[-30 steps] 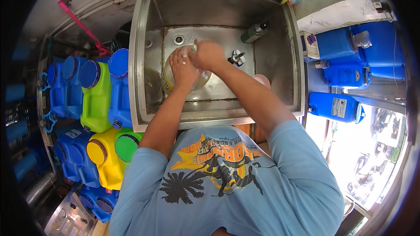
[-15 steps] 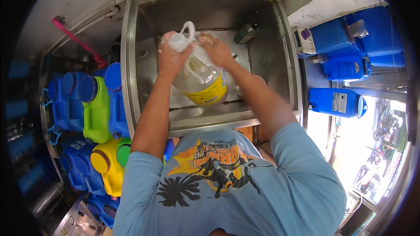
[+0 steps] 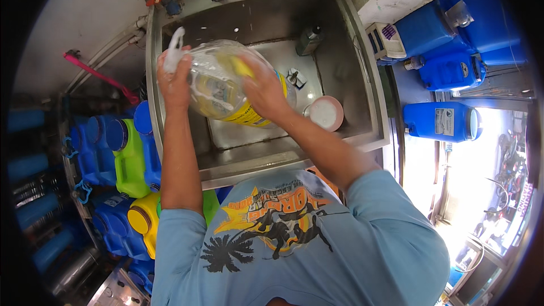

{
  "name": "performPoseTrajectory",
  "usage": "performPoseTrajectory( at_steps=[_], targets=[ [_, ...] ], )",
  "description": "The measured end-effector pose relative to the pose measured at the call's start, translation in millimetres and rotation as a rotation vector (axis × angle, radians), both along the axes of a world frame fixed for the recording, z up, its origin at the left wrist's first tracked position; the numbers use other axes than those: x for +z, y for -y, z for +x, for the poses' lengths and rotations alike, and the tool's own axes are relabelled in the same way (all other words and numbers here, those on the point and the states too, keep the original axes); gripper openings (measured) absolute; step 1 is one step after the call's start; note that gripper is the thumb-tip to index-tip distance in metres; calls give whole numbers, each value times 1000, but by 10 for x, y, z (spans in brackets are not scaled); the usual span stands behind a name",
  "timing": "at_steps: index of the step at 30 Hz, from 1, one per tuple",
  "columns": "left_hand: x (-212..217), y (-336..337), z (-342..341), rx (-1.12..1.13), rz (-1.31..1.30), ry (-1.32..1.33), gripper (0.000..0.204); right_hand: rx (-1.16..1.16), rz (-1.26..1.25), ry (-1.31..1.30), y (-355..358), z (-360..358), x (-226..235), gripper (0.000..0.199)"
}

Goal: The person uses a handheld electric pump to fill several large plastic jugs with liquid from a tap. After filling, the person moves the jugs to the floor and then rinses a large transparent bottle under running water in a sink.

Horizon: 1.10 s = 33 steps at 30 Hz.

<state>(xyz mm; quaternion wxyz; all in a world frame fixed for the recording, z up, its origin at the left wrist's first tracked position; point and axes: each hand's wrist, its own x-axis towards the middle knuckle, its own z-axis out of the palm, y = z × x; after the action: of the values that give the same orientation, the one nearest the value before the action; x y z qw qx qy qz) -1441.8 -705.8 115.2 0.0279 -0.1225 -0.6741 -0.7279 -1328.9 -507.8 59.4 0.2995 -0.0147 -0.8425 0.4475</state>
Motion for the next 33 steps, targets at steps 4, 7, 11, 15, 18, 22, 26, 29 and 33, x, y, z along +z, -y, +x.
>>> performPoseTrajectory(
  at_steps=[4, 7, 11, 15, 18, 22, 26, 29, 33],
  targets=[
    [-30, -8, 46, -67, 82, 36, 41, 36, -426, 530, -333, 87, -245, 41],
    [-311, -241, 120, -105, -151, -65, 41, 236, -366, 476, -285, -279, -89, 47],
    [-552, -329, -68, 260, -326, 27, 50, 102, 432, 99, 143, -151, -60, 46],
    [-546, 63, -260, 297, -159, 295, 51, 73, 305, 343, -656, 723, -810, 47],
    [-518, 368, -281, 137, -143, 204, 49, 115, 191, 1041, -1640, 1176, -1476, 46],
    [-665, 466, -156, 120, -342, 218, 51, 299, 432, 1463, -2085, 1249, -2136, 49],
    [-1002, 466, 19, 33, -196, 207, 49, 416, 475, 1564, -1954, 1163, -2580, 52],
    [-1297, 560, 122, 10, -149, 254, 48, 529, 425, 1574, -2055, 1152, -2636, 55],
    [-1638, 571, 181, 158, -99, 437, 48, 619, 217, 1648, -2167, 862, -2146, 59]
  ],
)
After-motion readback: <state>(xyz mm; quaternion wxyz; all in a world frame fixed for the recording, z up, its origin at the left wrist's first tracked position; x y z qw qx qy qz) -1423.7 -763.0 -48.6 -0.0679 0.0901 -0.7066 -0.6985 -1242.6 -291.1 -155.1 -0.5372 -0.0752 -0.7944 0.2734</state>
